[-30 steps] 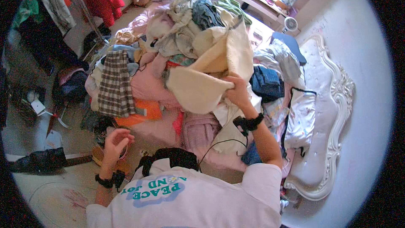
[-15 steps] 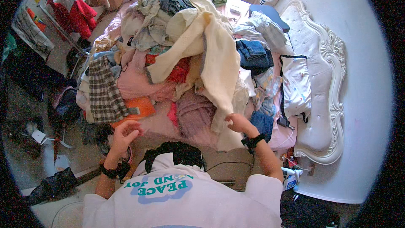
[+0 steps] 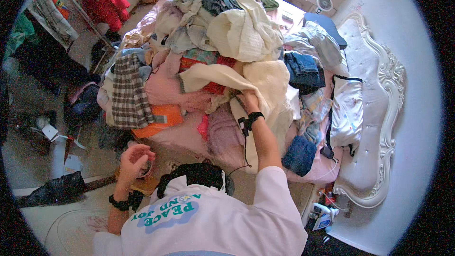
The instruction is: The recorder is seen folding various items of clothing including a pair of jeans and a sweater.
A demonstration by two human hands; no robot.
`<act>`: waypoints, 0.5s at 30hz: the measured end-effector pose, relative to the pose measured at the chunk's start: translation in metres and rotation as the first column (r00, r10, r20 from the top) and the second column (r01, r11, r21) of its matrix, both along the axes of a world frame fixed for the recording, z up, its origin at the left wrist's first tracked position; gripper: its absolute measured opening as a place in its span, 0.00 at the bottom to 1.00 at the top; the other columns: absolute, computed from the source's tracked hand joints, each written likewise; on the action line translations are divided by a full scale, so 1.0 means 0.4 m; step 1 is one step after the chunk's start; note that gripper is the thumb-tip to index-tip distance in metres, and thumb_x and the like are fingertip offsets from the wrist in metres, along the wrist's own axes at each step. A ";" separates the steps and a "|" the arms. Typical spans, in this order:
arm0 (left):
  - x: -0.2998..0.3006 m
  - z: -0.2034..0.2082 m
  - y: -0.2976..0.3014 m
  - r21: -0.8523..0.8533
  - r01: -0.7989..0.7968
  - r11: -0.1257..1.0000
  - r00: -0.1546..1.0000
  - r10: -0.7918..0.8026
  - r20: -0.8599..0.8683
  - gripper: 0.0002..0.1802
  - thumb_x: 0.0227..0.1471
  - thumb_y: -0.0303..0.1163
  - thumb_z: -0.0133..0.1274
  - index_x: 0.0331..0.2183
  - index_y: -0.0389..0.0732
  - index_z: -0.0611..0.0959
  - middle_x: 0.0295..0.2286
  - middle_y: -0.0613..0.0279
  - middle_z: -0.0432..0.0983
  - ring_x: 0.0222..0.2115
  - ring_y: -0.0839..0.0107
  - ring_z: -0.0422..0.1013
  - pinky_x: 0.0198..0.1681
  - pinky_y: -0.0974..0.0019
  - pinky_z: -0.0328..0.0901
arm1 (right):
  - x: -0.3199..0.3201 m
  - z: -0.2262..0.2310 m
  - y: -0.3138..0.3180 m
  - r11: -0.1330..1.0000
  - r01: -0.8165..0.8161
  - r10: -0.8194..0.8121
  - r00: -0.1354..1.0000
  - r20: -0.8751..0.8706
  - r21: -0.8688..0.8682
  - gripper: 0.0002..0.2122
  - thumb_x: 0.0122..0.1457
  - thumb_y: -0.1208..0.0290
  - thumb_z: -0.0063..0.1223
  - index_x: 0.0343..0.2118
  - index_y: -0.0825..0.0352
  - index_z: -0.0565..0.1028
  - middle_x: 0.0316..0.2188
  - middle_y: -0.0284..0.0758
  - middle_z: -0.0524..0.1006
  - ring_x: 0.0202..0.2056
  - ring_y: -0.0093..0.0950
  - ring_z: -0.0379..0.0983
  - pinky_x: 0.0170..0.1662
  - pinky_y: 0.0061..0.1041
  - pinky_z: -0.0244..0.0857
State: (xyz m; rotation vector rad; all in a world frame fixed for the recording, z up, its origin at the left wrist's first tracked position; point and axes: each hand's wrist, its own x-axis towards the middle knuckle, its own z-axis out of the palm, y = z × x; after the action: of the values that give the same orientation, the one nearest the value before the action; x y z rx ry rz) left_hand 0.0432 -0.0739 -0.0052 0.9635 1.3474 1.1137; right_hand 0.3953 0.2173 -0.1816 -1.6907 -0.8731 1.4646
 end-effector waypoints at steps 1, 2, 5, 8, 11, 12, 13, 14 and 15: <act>-0.006 0.001 -0.018 -0.027 -0.053 0.998 0.998 0.052 -0.040 0.11 0.49 0.20 0.47 0.38 0.32 0.74 0.32 0.58 0.75 0.34 0.72 0.72 0.40 0.69 0.67 | 0.010 -0.001 0.011 0.996 -0.001 0.011 0.995 0.102 -0.092 0.22 0.59 0.51 0.39 0.45 0.66 0.68 0.33 0.35 0.74 0.22 0.25 0.68 0.24 0.19 0.61; -0.015 -0.003 -0.029 -0.030 -0.067 0.997 0.997 0.065 -0.042 0.11 0.49 0.20 0.47 0.38 0.32 0.74 0.31 0.57 0.75 0.34 0.72 0.72 0.40 0.69 0.68 | 0.038 -0.035 0.022 0.985 0.114 -0.126 0.988 -0.087 -0.130 0.22 0.59 0.51 0.39 0.47 0.65 0.68 0.33 0.36 0.75 0.23 0.26 0.69 0.24 0.22 0.62; -0.031 -0.022 -0.088 -0.006 -0.222 0.975 0.974 0.221 -0.038 0.11 0.49 0.20 0.48 0.38 0.32 0.74 0.30 0.57 0.75 0.33 0.71 0.73 0.39 0.69 0.68 | 0.018 -0.071 -0.001 0.981 0.105 -0.151 0.939 -0.310 -0.162 0.28 0.56 0.44 0.42 0.49 0.65 0.66 0.33 0.40 0.74 0.24 0.32 0.70 0.24 0.32 0.66; -0.034 -0.027 -0.108 -0.049 -0.279 0.959 0.959 0.276 -0.062 0.11 0.49 0.20 0.48 0.38 0.32 0.74 0.30 0.57 0.76 0.33 0.71 0.72 0.39 0.69 0.68 | 0.066 -0.222 -0.050 0.909 0.230 -0.325 0.914 -0.245 -0.346 0.35 0.48 0.37 0.47 0.50 0.63 0.65 0.42 0.44 0.70 0.36 0.40 0.68 0.37 0.37 0.67; -0.027 -0.035 -0.132 -0.032 -0.334 0.942 0.942 0.334 -0.016 0.11 0.49 0.20 0.47 0.38 0.32 0.74 0.31 0.56 0.75 0.33 0.70 0.72 0.39 0.69 0.68 | 0.075 -0.317 -0.093 0.813 0.377 -0.556 0.726 -0.404 -0.443 0.29 0.48 0.41 0.50 0.48 0.56 0.68 0.42 0.35 0.70 0.37 0.37 0.67 0.36 0.36 0.69; -0.032 -0.032 -0.116 -0.027 -0.300 0.954 0.953 0.301 0.029 0.11 0.49 0.20 0.47 0.38 0.32 0.74 0.31 0.56 0.75 0.33 0.70 0.72 0.39 0.69 0.68 | 0.197 -0.393 -0.076 0.830 0.448 -0.558 0.657 -0.507 -0.332 0.25 0.51 0.45 0.48 0.47 0.56 0.69 0.43 0.30 0.70 0.38 0.34 0.64 0.38 0.35 0.67; -0.034 -0.031 -0.117 -0.019 -0.307 0.951 0.952 0.307 0.005 0.11 0.49 0.20 0.47 0.39 0.32 0.74 0.31 0.56 0.75 0.33 0.70 0.72 0.40 0.69 0.67 | 0.184 -0.415 -0.080 0.831 0.435 -0.557 0.662 -0.501 -0.348 0.25 0.51 0.45 0.48 0.47 0.56 0.69 0.43 0.30 0.70 0.38 0.34 0.64 0.38 0.35 0.67; -0.035 -0.030 -0.122 -0.009 -0.314 0.949 0.949 0.314 -0.020 0.12 0.49 0.20 0.47 0.39 0.32 0.74 0.31 0.56 0.75 0.33 0.70 0.72 0.40 0.68 0.67 | 0.168 -0.416 -0.084 0.784 0.532 -0.620 0.649 -0.440 -0.321 0.22 0.52 0.47 0.47 0.45 0.55 0.70 0.43 0.29 0.70 0.37 0.33 0.64 0.39 0.35 0.65; -0.035 -0.030 -0.129 -0.020 -0.328 0.944 0.944 0.327 -0.032 0.12 0.49 0.20 0.47 0.39 0.32 0.74 0.31 0.56 0.75 0.33 0.70 0.72 0.40 0.68 0.67 | 0.150 -0.408 -0.085 0.732 0.621 -0.679 0.627 -0.381 -0.282 0.20 0.52 0.48 0.45 0.43 0.55 0.71 0.43 0.29 0.70 0.36 0.32 0.64 0.39 0.35 0.64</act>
State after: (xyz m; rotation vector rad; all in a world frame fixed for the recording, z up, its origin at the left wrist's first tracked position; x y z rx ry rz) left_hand 0.0292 -0.1256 -0.0172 0.7547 1.5808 1.3322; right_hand 0.4554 0.1834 -0.3448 -1.4102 0.1240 1.3082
